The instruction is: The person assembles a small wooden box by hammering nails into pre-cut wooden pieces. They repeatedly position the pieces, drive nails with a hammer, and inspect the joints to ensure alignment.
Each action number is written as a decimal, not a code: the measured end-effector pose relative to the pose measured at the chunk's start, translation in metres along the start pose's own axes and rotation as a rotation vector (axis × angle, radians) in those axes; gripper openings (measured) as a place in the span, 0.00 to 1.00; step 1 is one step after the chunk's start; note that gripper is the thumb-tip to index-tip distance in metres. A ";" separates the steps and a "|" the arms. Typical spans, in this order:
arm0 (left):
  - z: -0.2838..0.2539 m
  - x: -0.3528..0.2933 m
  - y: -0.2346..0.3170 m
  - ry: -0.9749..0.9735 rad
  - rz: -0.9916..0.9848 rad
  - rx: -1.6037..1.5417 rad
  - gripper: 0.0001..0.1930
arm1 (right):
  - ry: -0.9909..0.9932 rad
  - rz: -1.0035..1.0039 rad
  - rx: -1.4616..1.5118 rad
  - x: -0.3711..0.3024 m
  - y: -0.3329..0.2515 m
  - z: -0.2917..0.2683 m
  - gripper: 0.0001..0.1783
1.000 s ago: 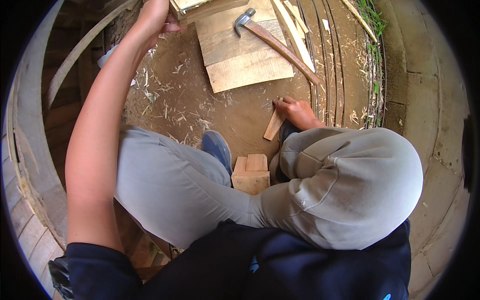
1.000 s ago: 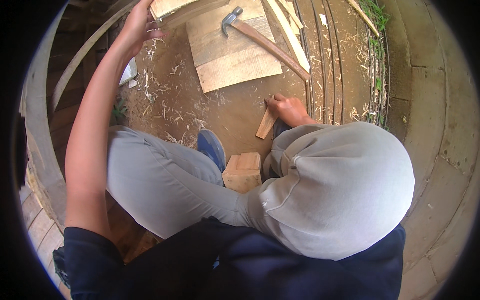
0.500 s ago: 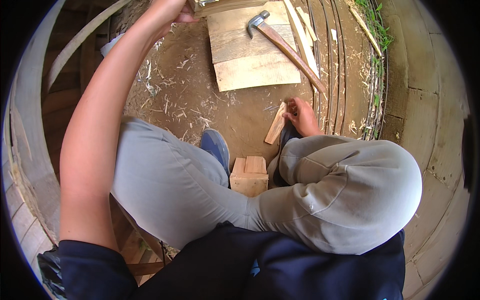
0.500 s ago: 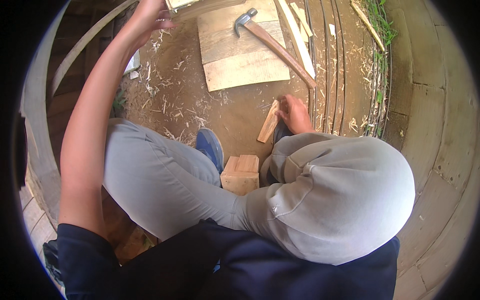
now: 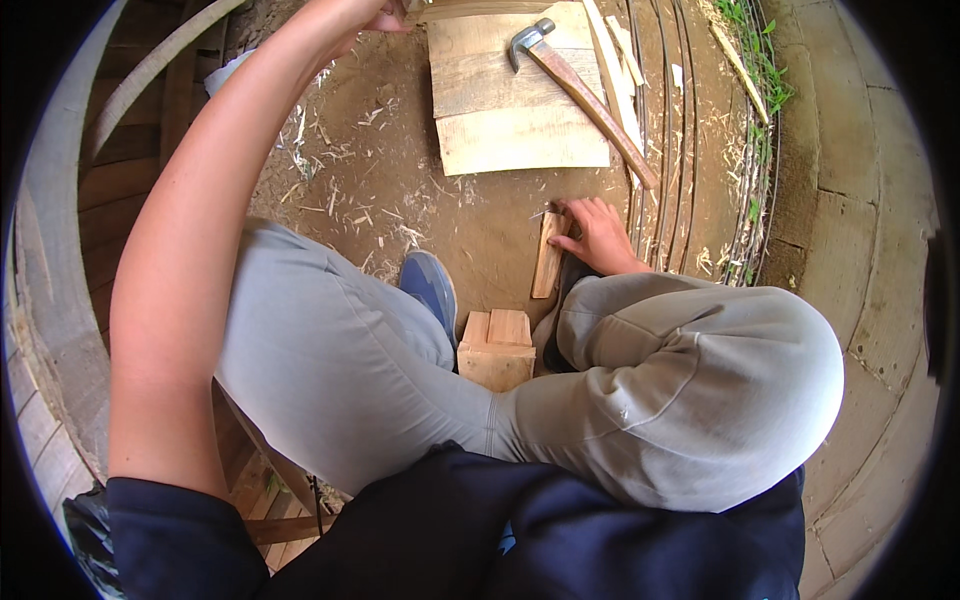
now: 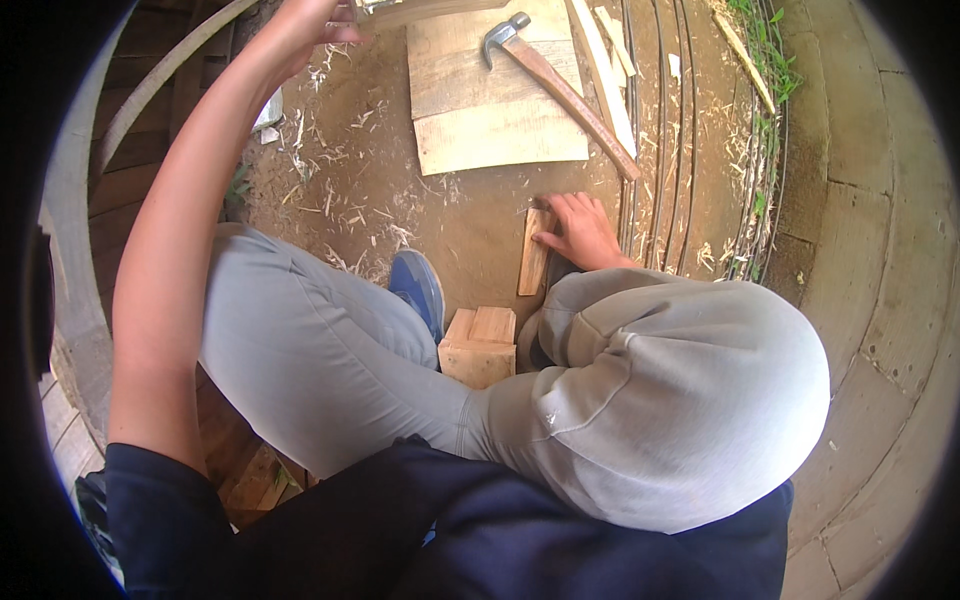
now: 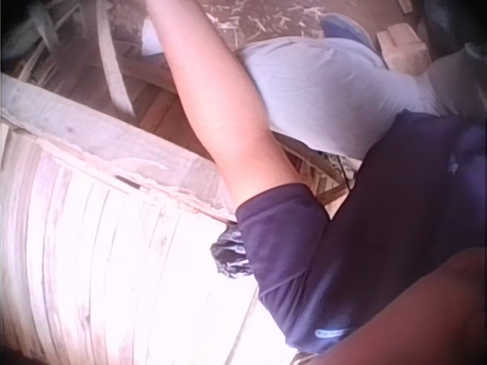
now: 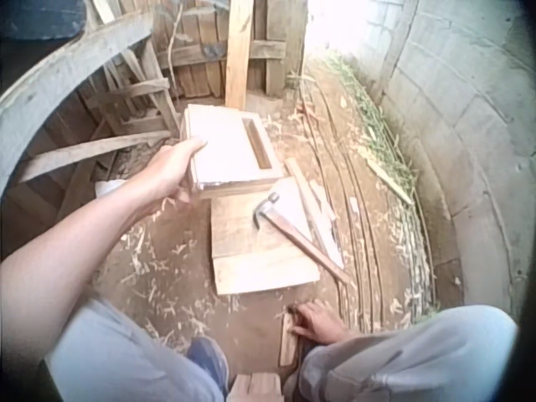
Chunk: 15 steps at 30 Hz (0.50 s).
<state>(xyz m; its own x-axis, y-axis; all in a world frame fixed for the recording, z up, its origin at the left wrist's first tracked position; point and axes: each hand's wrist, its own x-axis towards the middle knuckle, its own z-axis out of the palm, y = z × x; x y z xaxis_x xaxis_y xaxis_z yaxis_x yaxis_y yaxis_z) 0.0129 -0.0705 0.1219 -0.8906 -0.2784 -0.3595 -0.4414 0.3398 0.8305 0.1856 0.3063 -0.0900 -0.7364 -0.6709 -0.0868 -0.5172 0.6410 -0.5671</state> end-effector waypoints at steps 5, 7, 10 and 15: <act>0.003 -0.015 0.003 -0.025 0.126 0.003 0.31 | -0.071 0.099 -0.012 -0.022 0.015 0.013 0.24; 0.000 -0.016 0.003 -0.008 0.118 0.002 0.31 | 0.002 0.036 -0.046 -0.018 0.023 0.024 0.18; 0.001 -0.006 0.002 0.001 0.058 0.003 0.32 | 0.115 -0.023 -0.113 -0.010 0.019 0.025 0.13; 0.002 -0.006 -0.001 -0.031 0.049 0.010 0.33 | 0.144 -0.167 -0.268 -0.007 0.027 0.026 0.14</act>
<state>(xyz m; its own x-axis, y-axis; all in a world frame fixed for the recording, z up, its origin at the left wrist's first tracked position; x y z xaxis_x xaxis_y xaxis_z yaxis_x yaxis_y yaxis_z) 0.0182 -0.0677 0.1225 -0.9141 -0.2335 -0.3314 -0.3980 0.3616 0.8431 0.1881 0.3192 -0.1259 -0.6763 -0.7274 0.1160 -0.7175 0.6150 -0.3271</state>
